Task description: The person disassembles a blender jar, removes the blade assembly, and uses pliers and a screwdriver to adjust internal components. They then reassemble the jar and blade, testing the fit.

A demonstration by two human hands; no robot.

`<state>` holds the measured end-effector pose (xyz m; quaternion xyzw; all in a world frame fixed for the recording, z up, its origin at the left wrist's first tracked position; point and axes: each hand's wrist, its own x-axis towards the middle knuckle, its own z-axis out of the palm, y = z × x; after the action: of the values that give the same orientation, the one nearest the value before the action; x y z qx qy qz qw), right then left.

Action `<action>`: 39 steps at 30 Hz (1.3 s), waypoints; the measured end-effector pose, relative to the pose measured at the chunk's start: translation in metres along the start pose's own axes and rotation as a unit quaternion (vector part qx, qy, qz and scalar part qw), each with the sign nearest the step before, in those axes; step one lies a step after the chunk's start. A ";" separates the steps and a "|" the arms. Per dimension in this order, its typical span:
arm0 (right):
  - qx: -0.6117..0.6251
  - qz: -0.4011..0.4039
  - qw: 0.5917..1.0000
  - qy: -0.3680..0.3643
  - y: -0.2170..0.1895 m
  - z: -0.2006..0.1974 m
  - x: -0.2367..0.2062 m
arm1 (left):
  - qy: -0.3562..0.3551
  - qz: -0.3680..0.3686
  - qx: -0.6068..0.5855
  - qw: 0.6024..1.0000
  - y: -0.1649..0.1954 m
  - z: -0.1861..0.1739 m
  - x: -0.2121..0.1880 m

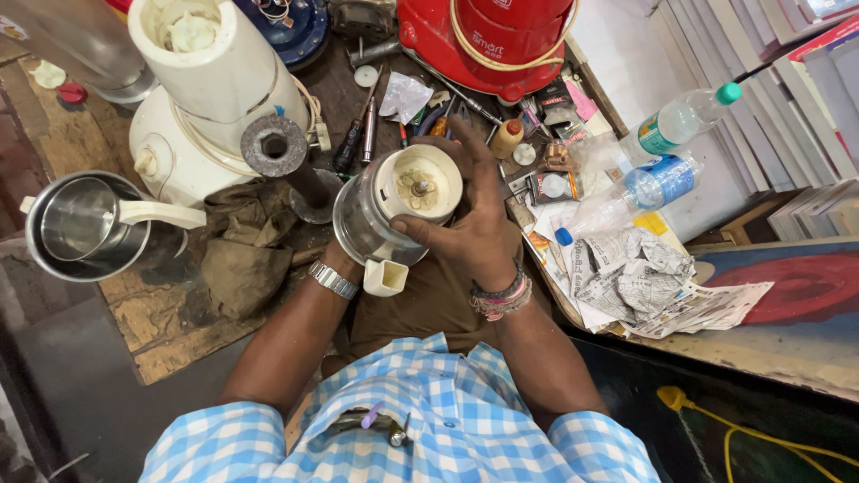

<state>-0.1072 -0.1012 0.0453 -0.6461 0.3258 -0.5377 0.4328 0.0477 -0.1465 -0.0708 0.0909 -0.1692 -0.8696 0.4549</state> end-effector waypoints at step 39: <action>0.540 0.222 0.806 0.094 0.182 -0.037 -0.003 | 0.024 0.269 0.825 0.497 0.024 0.083 -0.050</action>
<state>-0.1364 -0.1814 -0.1196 -0.1644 0.1563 -0.5747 0.7863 0.0690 -0.1009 0.0150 0.3960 -0.8148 -0.1681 0.3887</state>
